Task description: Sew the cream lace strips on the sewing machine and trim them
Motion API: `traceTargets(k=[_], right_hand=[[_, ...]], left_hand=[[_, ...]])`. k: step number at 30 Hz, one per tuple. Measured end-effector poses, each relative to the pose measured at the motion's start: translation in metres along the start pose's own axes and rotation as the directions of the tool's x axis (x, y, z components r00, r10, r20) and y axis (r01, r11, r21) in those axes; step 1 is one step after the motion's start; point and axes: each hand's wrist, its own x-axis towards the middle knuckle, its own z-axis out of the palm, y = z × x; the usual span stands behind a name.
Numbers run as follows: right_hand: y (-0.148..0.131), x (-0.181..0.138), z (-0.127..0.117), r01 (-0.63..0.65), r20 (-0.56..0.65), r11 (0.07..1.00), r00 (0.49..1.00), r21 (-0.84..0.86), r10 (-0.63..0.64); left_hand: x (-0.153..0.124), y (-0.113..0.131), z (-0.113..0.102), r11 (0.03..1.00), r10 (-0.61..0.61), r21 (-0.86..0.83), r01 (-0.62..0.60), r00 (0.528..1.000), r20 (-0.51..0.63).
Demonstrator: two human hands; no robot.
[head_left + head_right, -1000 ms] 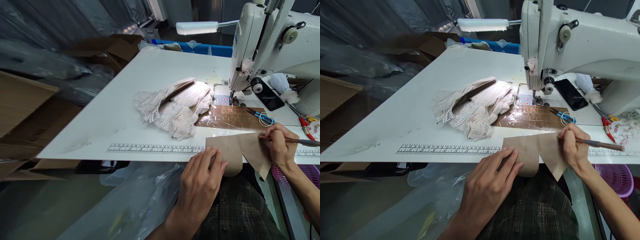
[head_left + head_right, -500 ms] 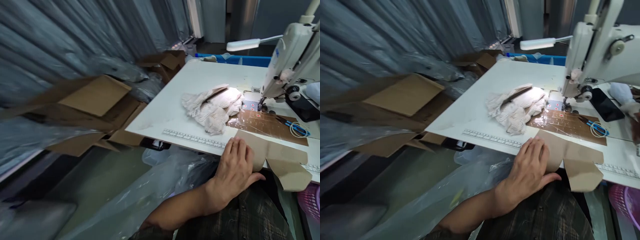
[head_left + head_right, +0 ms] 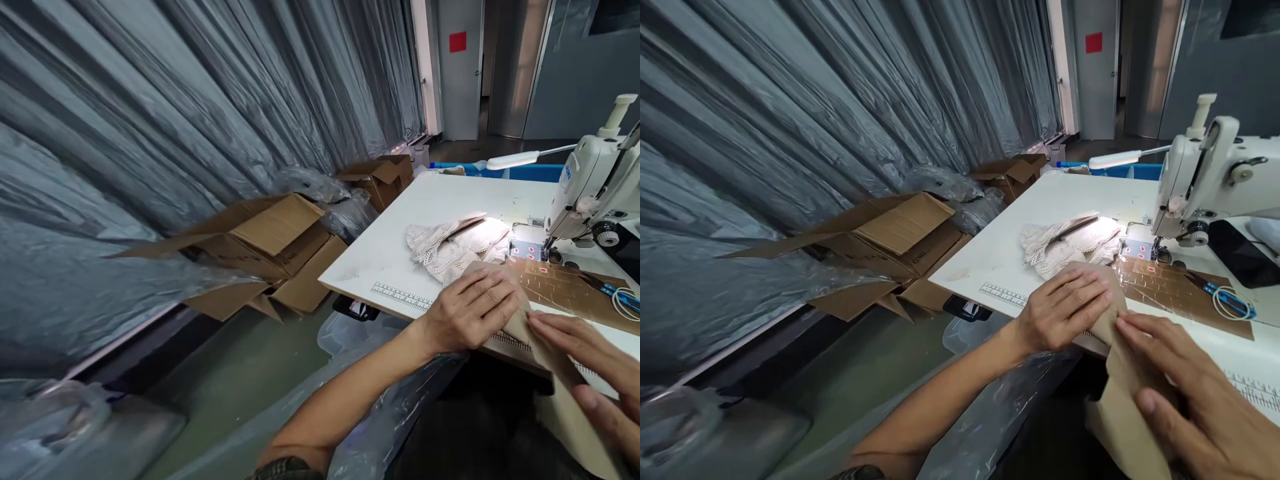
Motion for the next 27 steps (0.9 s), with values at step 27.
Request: traceTargets(k=[27], right_hand=[[0.063, 0.067, 0.054, -0.015, -0.06, 0.942, 0.998, -0.335, -0.005]], left_hand=[[0.024, -0.146, 0.083, 0.466, -0.781, 0.264, 0.845, 0.253, 0.57]])
